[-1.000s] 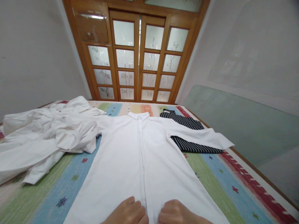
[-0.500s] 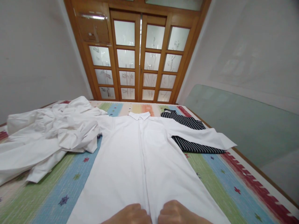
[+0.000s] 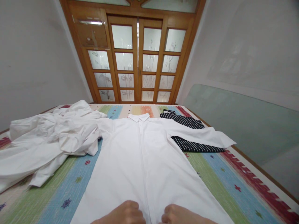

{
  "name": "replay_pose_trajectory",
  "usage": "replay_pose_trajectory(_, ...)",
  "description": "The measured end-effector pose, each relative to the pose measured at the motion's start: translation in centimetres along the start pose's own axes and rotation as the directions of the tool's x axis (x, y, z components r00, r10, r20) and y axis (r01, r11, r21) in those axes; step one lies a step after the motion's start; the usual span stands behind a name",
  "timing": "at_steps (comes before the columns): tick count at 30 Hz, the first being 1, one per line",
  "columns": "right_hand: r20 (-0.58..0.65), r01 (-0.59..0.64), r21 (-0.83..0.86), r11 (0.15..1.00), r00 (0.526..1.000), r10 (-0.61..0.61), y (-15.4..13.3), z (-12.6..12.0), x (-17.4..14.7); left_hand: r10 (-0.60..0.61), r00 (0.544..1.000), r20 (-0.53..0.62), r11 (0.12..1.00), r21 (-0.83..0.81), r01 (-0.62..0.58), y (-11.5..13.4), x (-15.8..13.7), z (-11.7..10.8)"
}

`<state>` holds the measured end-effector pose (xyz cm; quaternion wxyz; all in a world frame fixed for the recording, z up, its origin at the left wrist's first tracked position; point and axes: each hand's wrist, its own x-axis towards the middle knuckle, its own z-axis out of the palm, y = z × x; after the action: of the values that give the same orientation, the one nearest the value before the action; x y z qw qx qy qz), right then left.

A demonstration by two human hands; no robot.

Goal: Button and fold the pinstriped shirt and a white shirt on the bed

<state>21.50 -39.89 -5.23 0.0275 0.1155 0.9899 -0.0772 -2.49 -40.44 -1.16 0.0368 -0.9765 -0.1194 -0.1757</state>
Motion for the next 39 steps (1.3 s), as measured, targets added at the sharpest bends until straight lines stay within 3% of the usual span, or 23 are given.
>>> replay_pose_trajectory(2,0.059,-0.021,0.062,0.998,0.998,0.018,0.0,-0.6,0.3,-0.023,0.997,-0.080,0.998,0.054,0.027,-1.9,0.4,-2.4)
replay_pose_trajectory(4,0.110,-0.049,0.084,0.995,0.993,0.040,-0.3,-2.1,0.3,-0.198,0.978,-0.070,0.967,0.149,0.206,-4.7,0.6,-4.6)
replay_pose_trajectory(6,0.138,-0.056,0.091,0.994,0.989,0.043,-0.7,-4.7,0.3,-0.386,0.920,-0.067,0.887,0.246,0.390,-8.5,0.3,-6.3)
replay_pose_trajectory(8,0.110,-0.016,0.116,0.993,0.994,0.004,-1.0,-7.8,0.7,-0.569,0.821,-0.040,0.772,0.317,0.551,-12.7,-0.4,-7.5)
replay_pose_trajectory(10,0.021,0.094,0.130,0.987,0.995,-0.097,-0.6,-11.0,1.5,-0.708,0.706,-0.013,0.642,0.404,0.651,-16.8,-1.4,-8.3)
replay_pose_trajectory(11,-0.034,0.094,0.108,0.990,0.995,-0.091,0.0,-12.3,2.2,-0.768,0.640,-0.008,0.569,0.450,0.689,-18.5,-1.9,-8.6)
replay_pose_trajectory(14,-0.177,-0.079,0.003,0.997,0.981,0.078,3.0,-15.2,4.6,-0.892,0.452,0.016,0.391,0.531,0.752,-22.2,-3.3,-9.1)
replay_pose_trajectory(18,-0.224,-0.391,-0.043,0.919,0.900,0.373,9.6,-17.0,7.9,-0.976,0.189,0.110,0.219,0.539,0.813,-23.8,-4.9,-8.8)
replay_pose_trajectory(20,-0.266,-0.496,0.036,0.868,0.832,0.487,13.3,-17.3,9.4,-0.983,0.127,0.131,0.176,0.502,0.847,-24.0,-5.6,-8.4)
replay_pose_trajectory(23,-0.336,-0.558,0.154,0.815,0.746,0.575,18.3,-16.9,11.6,-0.982,0.146,0.119,0.185,0.467,0.865,-24.0,-6.4,-7.9)
replay_pose_trajectory(27,-0.280,-0.663,0.216,0.717,0.661,0.696,22.5,-14.4,13.9,-0.980,0.190,0.057,0.192,0.512,0.837,-24.1,-7.3,-7.8)
replay_pose_trajectory(31,-0.266,-0.670,0.159,0.725,0.678,0.685,23.9,-11.2,14.5,-0.964,0.258,-0.060,0.182,0.556,0.811,-24.3,-8.0,-8.3)
replay_pose_trajectory(33,-0.295,-0.653,0.141,0.744,0.690,0.661,23.9,-10.2,14.4,-0.966,0.250,-0.063,0.171,0.569,0.804,-24.7,-7.5,-8.9)
replay_pose_trajectory(36,-0.303,-0.650,0.152,0.744,0.686,0.661,23.8,-9.6,14.3,-0.971,0.237,-0.043,0.162,0.610,0.775,-25.7,-5.1,-9.6)
replay_pose_trajectory(39,-0.326,-0.646,0.177,0.743,0.674,0.663,23.7,-9.8,14.3,-0.954,0.291,-0.074,0.196,0.579,0.791,-26.7,-1.0,-9.4)
